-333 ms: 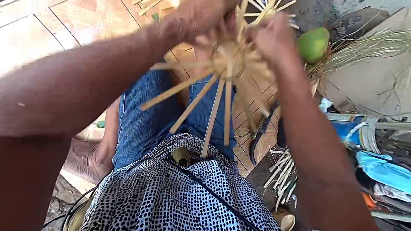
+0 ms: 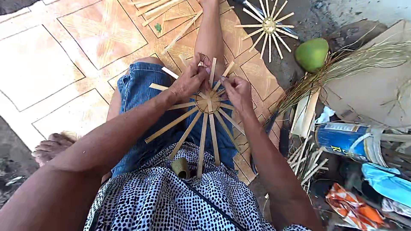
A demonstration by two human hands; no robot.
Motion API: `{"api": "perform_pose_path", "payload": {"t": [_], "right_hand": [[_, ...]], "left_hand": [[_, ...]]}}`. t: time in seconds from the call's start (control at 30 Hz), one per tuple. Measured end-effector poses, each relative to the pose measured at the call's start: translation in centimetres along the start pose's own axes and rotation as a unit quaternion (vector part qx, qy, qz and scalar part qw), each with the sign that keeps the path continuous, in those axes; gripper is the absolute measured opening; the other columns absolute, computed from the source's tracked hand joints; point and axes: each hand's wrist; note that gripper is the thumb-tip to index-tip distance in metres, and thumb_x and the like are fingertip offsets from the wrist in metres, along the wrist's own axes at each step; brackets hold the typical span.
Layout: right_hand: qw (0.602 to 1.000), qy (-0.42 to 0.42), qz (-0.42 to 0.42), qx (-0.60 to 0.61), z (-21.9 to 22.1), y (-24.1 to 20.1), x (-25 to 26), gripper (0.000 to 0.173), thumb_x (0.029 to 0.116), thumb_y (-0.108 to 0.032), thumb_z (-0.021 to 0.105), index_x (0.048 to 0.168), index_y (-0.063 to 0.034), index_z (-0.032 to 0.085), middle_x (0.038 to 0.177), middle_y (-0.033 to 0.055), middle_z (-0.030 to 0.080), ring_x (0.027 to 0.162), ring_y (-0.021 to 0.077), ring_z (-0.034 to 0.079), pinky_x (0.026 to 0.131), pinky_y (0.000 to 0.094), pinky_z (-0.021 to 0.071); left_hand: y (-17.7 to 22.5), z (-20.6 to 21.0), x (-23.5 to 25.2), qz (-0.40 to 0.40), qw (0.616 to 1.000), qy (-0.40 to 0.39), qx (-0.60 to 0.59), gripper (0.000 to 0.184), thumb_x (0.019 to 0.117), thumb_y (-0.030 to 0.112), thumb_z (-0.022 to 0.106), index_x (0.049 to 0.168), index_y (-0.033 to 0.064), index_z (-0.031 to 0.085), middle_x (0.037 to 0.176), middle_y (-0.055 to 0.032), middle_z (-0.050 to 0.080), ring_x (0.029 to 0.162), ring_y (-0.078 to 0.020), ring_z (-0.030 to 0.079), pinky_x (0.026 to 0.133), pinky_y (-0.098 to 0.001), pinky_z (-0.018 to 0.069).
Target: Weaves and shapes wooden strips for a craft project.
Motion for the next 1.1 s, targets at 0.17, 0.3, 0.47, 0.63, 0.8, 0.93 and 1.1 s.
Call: {"api": "perform_pose_path", "payload": {"t": [0.17, 0.3, 0.47, 0.63, 0.8, 0.93, 1.1], "right_hand": [[0.982, -0.043, -0.171, 0.065, -1.3, 0.3, -2.1, 0.024, 0.0960, -0.005, 0.056, 0.118, 0.0002, 0.063, 0.105, 0.0083, 0.069, 0.071, 0.0104, 0.065, 0.062, 0.0264, 0.0570], [0.969, -0.103, -0.219, -0.056, -0.7, -0.2, -3.4, 0.040, 0.0891, -0.008, 0.064, 0.128, -0.0060, 0.068, 0.118, 0.0122, 0.061, 0.072, 0.0112, 0.060, 0.057, 0.0253, 0.0521], [0.948, -0.036, -0.304, -0.092, 0.6, 0.2, -2.9, 0.016, 0.0950, -0.009, 0.069, 0.109, -0.0023, 0.072, 0.107, 0.0125, 0.061, 0.081, 0.0139, 0.061, 0.069, 0.0260, 0.0543], [0.902, -0.016, -0.407, -0.144, 1.1, -0.2, -1.8, 0.009, 0.0941, -0.004, 0.067, 0.101, -0.0005, 0.073, 0.102, 0.0150, 0.066, 0.092, 0.0224, 0.066, 0.078, 0.0332, 0.0569], [0.883, -0.031, -0.450, -0.129, 2.1, 0.3, -0.2, 0.008, 0.0896, -0.004, 0.070, 0.092, 0.0001, 0.077, 0.093, 0.0159, 0.067, 0.084, 0.0220, 0.067, 0.074, 0.0306, 0.0571], [0.892, -0.047, -0.422, -0.157, 2.1, 0.2, 0.3, 0.016, 0.0964, -0.011, 0.066, 0.100, -0.0010, 0.077, 0.094, 0.0158, 0.071, 0.083, 0.0233, 0.069, 0.074, 0.0354, 0.0574], [0.898, -0.064, -0.390, -0.193, 1.6, -1.2, -0.9, 0.018, 0.1005, -0.009, 0.062, 0.110, 0.0009, 0.073, 0.097, 0.0163, 0.070, 0.084, 0.0260, 0.069, 0.076, 0.0396, 0.0585]], "left_hand": [[-0.3, 0.0, -0.5, 0.037, 0.999, 0.000, -0.010, 0.012, 0.1086, 0.012, 0.041, 0.118, 0.0049, 0.044, 0.073, 0.0014, 0.063, 0.063, -0.0076, 0.066, 0.064, -0.0255, 0.0586], [0.6, 0.2, -0.3, 0.078, 0.997, 0.017, -0.006, 0.015, 0.1089, 0.012, 0.041, 0.121, 0.0037, 0.044, 0.074, 0.0015, 0.063, 0.064, -0.0065, 0.065, 0.063, -0.0236, 0.0563], [2.5, 0.3, -0.1, 0.111, 0.993, 0.022, 0.018, 0.015, 0.1089, 0.012, 0.041, 0.120, 0.0025, 0.044, 0.078, -0.0002, 0.063, 0.070, -0.0074, 0.065, 0.067, -0.0241, 0.0557], [2.8, -0.6, -2.1, 0.134, 0.978, 0.012, 0.160, 0.016, 0.0879, 0.012, 0.058, 0.102, 0.0045, 0.055, 0.126, -0.0139, 0.061, 0.124, -0.0217, 0.056, 0.098, -0.0376, 0.0480], [1.8, -1.5, -3.4, -0.063, 0.971, 0.092, 0.213, 0.034, 0.0946, 0.010, 0.057, 0.125, -0.0022, 0.063, 0.132, -0.0198, 0.061, 0.121, -0.0283, 0.059, 0.099, -0.0445, 0.0486], [2.0, -2.9, -1.1, -0.252, 0.960, 0.100, 0.069, 0.043, 0.1042, 0.014, 0.054, 0.144, -0.0020, 0.051, 0.139, -0.0195, 0.059, 0.116, -0.0238, 0.064, 0.099, -0.0428, 0.0513], [3.1, -3.8, 1.4, -0.351, 0.932, 0.033, 0.085, 0.041, 0.1029, 0.020, 0.058, 0.136, -0.0039, 0.054, 0.137, -0.0222, 0.056, 0.119, -0.0282, 0.058, 0.099, -0.0474, 0.0477]]}}
Point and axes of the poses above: each hand's wrist, its own x-axis towards the middle knuckle, its own z-axis out of the palm, y = z × x
